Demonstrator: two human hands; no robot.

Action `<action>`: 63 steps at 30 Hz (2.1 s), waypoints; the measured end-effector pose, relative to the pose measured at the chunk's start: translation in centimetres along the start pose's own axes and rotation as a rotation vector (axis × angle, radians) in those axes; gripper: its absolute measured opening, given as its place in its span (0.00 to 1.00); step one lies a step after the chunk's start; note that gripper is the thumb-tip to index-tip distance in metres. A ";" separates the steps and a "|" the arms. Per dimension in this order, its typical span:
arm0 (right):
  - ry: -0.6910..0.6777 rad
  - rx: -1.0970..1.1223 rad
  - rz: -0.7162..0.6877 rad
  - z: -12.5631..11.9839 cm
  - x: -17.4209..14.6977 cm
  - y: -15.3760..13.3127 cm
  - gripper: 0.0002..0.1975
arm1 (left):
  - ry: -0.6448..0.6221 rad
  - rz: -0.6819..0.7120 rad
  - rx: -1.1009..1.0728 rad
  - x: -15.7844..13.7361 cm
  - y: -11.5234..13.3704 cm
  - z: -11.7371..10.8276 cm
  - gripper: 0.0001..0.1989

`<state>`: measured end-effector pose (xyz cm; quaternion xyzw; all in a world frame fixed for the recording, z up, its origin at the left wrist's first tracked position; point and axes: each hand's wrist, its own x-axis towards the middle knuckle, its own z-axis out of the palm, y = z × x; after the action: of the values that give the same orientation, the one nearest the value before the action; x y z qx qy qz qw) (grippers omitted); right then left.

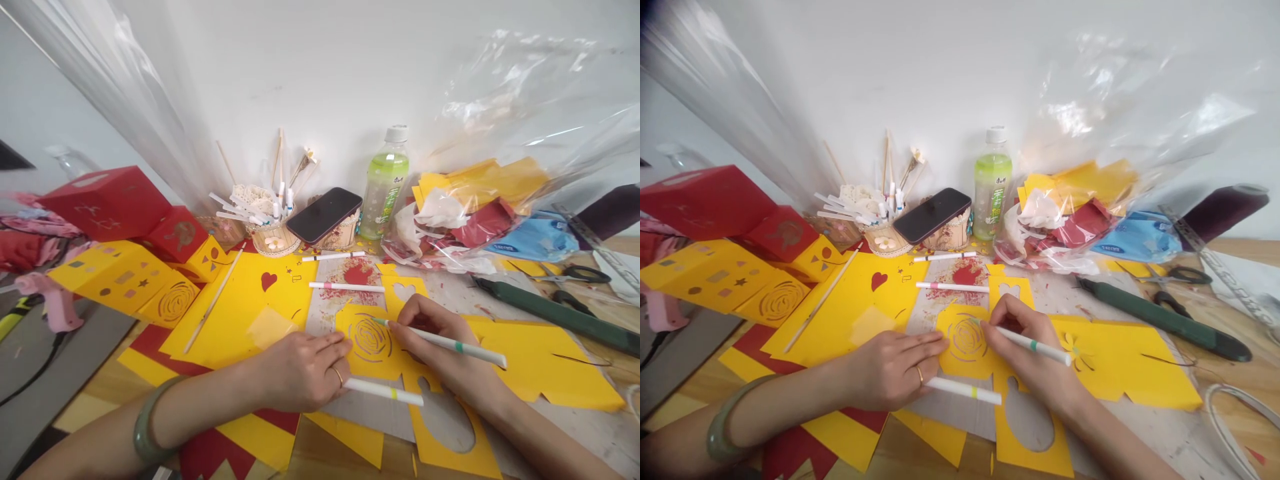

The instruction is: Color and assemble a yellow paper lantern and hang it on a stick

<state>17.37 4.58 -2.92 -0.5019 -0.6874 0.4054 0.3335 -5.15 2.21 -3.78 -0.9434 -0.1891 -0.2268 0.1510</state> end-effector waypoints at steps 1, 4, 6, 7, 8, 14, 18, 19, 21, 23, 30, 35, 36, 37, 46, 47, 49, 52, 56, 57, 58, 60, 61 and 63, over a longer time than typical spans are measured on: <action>-0.015 0.008 -0.003 0.1 -0.1 -0.2 0.11 | -0.006 -0.002 -0.006 0.0 0.0 0.0 0.12; -0.107 0.047 -0.012 0.5 -0.5 -0.6 0.11 | -0.009 0.007 -0.011 -0.1 0.0 0.0 0.10; -0.158 0.070 -0.009 0.8 -0.7 -0.8 0.10 | -0.016 0.021 0.007 0.0 0.1 -0.1 0.09; -0.173 0.079 -0.008 0.9 -0.7 -0.8 0.09 | -0.021 0.032 0.020 0.0 0.2 -0.2 0.08; -0.184 0.084 -0.007 0.9 -0.7 -0.9 0.08 | -0.024 0.041 0.032 0.0 0.3 -0.2 0.08; -0.192 0.043 0.006 1.0 -0.6 -1.1 0.07 | -0.007 0.063 0.045 0.0 0.4 -0.5 0.07; -0.211 -0.010 0.001 1.0 -0.5 -1.2 0.08 | -0.004 0.063 0.039 0.0 0.3 -0.4 0.07; -0.222 -0.014 -0.001 1.0 -0.5 -1.2 0.08 | -0.004 0.062 0.036 0.0 0.3 -0.4 0.06; -0.231 -0.016 0.000 1.0 -0.5 -1.1 0.08 | -0.001 0.059 0.029 0.0 0.3 -0.4 0.06; -0.204 -0.023 0.007 1.0 -0.6 -1.1 0.08 | 0.007 0.057 0.024 0.0 0.3 -0.4 0.06; -0.208 -0.028 -0.011 0.9 -0.6 -1.1 0.09 | 0.013 0.049 0.005 0.1 0.1 -0.5 0.08; -0.212 -0.041 -0.018 0.8 -0.5 -1.0 0.09 | 0.007 0.045 0.001 0.1 0.1 -0.5 0.10; -0.207 -0.046 -0.017 0.8 -0.5 -1.0 0.09 | 0.000 0.045 0.004 0.1 0.1 -0.5 0.10; -0.199 -0.051 -0.015 0.8 -0.5 -1.0 0.09 | -0.007 0.046 0.007 0.1 0.1 -0.5 0.10; -0.231 -0.019 -0.019 0.9 -0.5 -0.8 0.09 | -0.077 0.056 0.016 -0.1 0.0 -0.4 0.11; -0.238 -0.012 -0.016 0.9 -0.5 -0.7 0.09 | -0.075 0.055 0.014 -0.1 0.0 -0.4 0.11; -0.230 -0.005 0.002 0.9 -0.4 -0.8 0.09 | -0.076 0.056 0.010 -0.1 0.0 -0.4 0.11; -0.249 0.001 0.007 0.9 -0.4 -0.9 0.09 | -0.070 0.055 0.005 -0.1 0.0 -0.3 0.11; -0.243 0.001 0.016 0.8 -0.5 -1.0 0.10 | -0.040 0.049 0.002 -0.1 0.0 -0.3 0.12; -0.240 -0.001 0.018 0.8 -0.5 -1.0 0.10 | -0.031 0.046 0.001 -0.1 0.0 -0.4 0.12; -0.246 -0.002 0.017 0.8 -0.6 -0.9 0.10 | -0.022 0.043 -0.002 -0.1 0.0 -0.4 0.11; -0.272 0.003 0.005 0.8 -0.7 -0.8 0.09 | -0.007 0.039 -0.007 -0.1 0.0 -0.4 0.11; -0.278 0.006 0.001 0.7 -0.8 -0.8 0.09 | -0.003 0.038 -0.009 -0.1 0.0 -0.4 0.11; -0.271 0.005 -0.001 0.7 -0.8 -0.7 0.09 | 0.000 0.042 -0.006 -0.1 0.0 -0.4 0.11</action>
<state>16.64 3.54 -2.63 -0.4411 -0.7254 0.4712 0.2391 -5.37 2.06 -3.48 -0.9477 -0.1687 -0.2240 0.1526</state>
